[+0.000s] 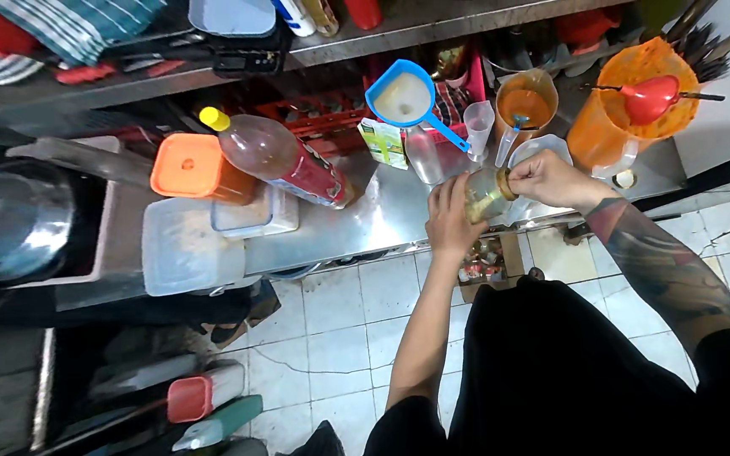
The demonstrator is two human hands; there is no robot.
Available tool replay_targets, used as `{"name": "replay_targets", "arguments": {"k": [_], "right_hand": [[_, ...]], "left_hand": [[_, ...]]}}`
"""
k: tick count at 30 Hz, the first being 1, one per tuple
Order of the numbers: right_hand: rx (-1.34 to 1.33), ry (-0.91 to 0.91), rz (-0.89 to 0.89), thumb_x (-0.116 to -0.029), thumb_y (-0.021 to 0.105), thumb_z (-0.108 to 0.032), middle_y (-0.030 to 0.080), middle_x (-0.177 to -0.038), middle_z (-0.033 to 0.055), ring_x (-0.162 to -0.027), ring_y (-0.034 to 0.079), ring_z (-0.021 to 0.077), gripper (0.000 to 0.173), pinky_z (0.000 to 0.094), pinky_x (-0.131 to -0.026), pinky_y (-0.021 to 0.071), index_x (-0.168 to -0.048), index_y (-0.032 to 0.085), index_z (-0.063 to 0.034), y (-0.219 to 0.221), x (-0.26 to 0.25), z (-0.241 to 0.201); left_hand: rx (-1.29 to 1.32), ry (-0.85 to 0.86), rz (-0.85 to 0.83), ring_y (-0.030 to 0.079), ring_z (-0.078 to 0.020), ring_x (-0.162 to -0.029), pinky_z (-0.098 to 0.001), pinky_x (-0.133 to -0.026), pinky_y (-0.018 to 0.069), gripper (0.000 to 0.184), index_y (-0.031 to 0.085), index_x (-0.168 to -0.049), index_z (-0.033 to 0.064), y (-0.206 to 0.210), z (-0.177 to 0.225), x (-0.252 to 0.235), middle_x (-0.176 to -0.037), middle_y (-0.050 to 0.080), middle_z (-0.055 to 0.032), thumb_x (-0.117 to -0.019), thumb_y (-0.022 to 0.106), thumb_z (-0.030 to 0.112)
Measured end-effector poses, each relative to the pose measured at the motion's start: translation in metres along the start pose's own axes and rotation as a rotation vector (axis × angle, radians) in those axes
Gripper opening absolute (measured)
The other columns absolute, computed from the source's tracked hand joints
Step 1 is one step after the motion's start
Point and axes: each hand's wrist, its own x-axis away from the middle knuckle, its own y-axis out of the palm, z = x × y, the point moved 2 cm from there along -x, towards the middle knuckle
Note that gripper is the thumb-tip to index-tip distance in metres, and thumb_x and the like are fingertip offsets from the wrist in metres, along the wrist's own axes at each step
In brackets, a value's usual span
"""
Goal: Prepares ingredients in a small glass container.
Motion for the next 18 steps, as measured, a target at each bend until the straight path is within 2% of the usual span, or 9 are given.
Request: {"name": "replay_targets", "arguments": {"k": [3, 8, 13, 15, 18], "right_hand": [[-0.040, 0.081, 0.022, -0.0972, 0.069, -0.018, 0.064, -0.066, 0.0001, -0.059, 0.055, 0.0047, 0.023, 0.0270, -0.057, 0.0466, -0.079, 0.073, -0.0051, -0.006, 0.000, -0.001], [-0.073, 0.127, 0.116, -0.0966, 0.071, -0.025, 0.062, -0.065, -0.0001, -0.057, 0.054, 0.0057, 0.026, 0.0273, -0.056, 0.0457, -0.079, 0.074, -0.0052, -0.018, 0.000, 0.007], [-0.099, 0.136, 0.224, -0.0962, 0.072, -0.028, 0.064, -0.067, -0.0015, -0.060, 0.055, 0.0052, 0.027, 0.0271, -0.059, 0.0470, -0.079, 0.074, -0.0074, -0.036, 0.004, 0.018], [-0.132, 0.163, 0.267, -0.0958, 0.073, -0.028, 0.062, -0.066, -0.0028, -0.058, 0.052, 0.0043, 0.025, 0.0257, -0.057, 0.0441, -0.079, 0.074, -0.0082, -0.044, 0.007, 0.022], [-0.204, 0.207, 0.331, -0.0952, 0.073, -0.027, 0.060, -0.063, -0.0047, -0.049, 0.044, 0.0027, 0.023, 0.0223, -0.045, 0.0341, -0.079, 0.073, -0.0099, -0.055, 0.015, 0.028]], "left_hand": [[0.009, -0.013, -0.005, 0.049, -0.0367, -0.138, -0.0569, -0.079, 0.0595, 0.102, 0.051, -0.149, 0.0265, 0.000, -0.001, -0.006, -0.148, 0.054, -0.0064, -0.0589, 0.097, 0.031], [-0.007, -0.012, 0.008, 0.050, -0.0347, -0.137, -0.0556, -0.079, 0.0595, 0.103, 0.050, -0.149, 0.0269, 0.004, 0.000, -0.014, -0.149, 0.054, -0.0050, -0.0573, 0.097, 0.031], [-0.005, -0.020, 0.023, 0.050, -0.0354, -0.137, -0.0562, -0.079, 0.0591, 0.103, 0.050, -0.150, 0.0262, 0.011, 0.002, -0.022, -0.148, 0.055, -0.0055, -0.0582, 0.097, 0.032], [-0.001, -0.033, 0.016, 0.050, -0.0352, -0.137, -0.0561, -0.079, 0.0588, 0.103, 0.049, -0.150, 0.0271, 0.013, 0.004, -0.025, -0.148, 0.055, -0.0055, -0.0591, 0.096, 0.033], [0.000, -0.029, 0.031, 0.051, -0.0356, -0.136, -0.0553, -0.079, 0.0592, 0.104, 0.049, -0.150, 0.0269, 0.017, 0.004, -0.029, -0.147, 0.055, -0.0069, -0.0582, 0.096, 0.035]]}}
